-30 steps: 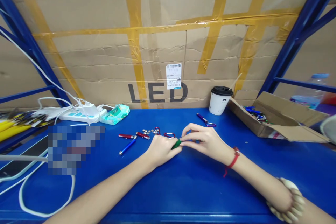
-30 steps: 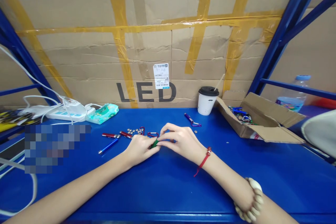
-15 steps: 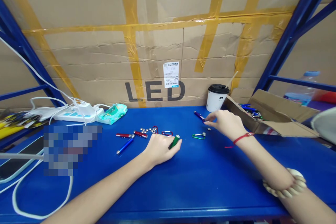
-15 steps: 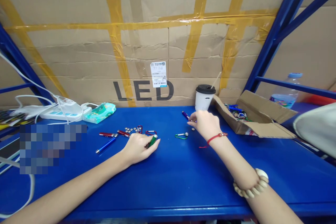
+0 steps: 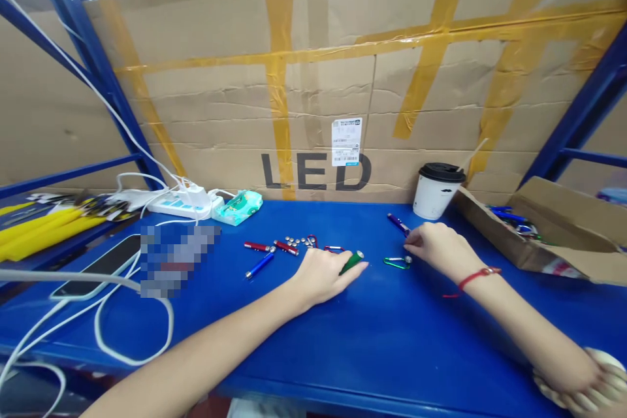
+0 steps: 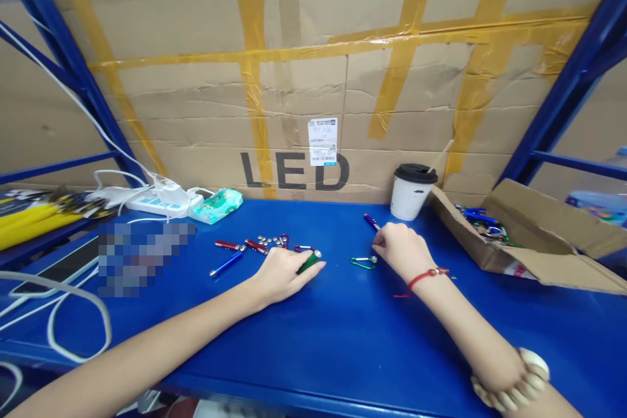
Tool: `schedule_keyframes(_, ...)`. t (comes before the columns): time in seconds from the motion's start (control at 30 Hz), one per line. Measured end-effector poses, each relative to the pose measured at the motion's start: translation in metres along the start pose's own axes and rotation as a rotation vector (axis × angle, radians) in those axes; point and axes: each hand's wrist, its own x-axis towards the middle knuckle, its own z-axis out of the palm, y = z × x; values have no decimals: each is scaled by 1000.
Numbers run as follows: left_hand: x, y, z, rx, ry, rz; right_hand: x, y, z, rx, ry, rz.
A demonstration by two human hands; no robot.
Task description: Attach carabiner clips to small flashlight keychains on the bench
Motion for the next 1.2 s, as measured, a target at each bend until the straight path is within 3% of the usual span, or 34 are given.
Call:
schedule_keyframes(0.1,0,2,-3,-6,-56,-36,0,-6,1,141,89,-92)
schedule_keyframes(0.27,-1,2,-3,-27,-68,-44,-13,-28,-3,575,231,-336)
schedule_keyframes(0.43,-1,0,1,-30,-28,-37,-26,-46,-8,812,188,-441)
schedule_keyframes(0.63,-2,-1,2,-37,-23,-49,-31,-49,-9,856,110,-532)
schedule_keyframes(1.03,-3,-2,3,-51,-82,-81,-33,-52,-6,817,121,-627)
schedule_keyframes(1.2,0,1,-2,-155,-119,-208,-27,-38,-15,678,320,-462)
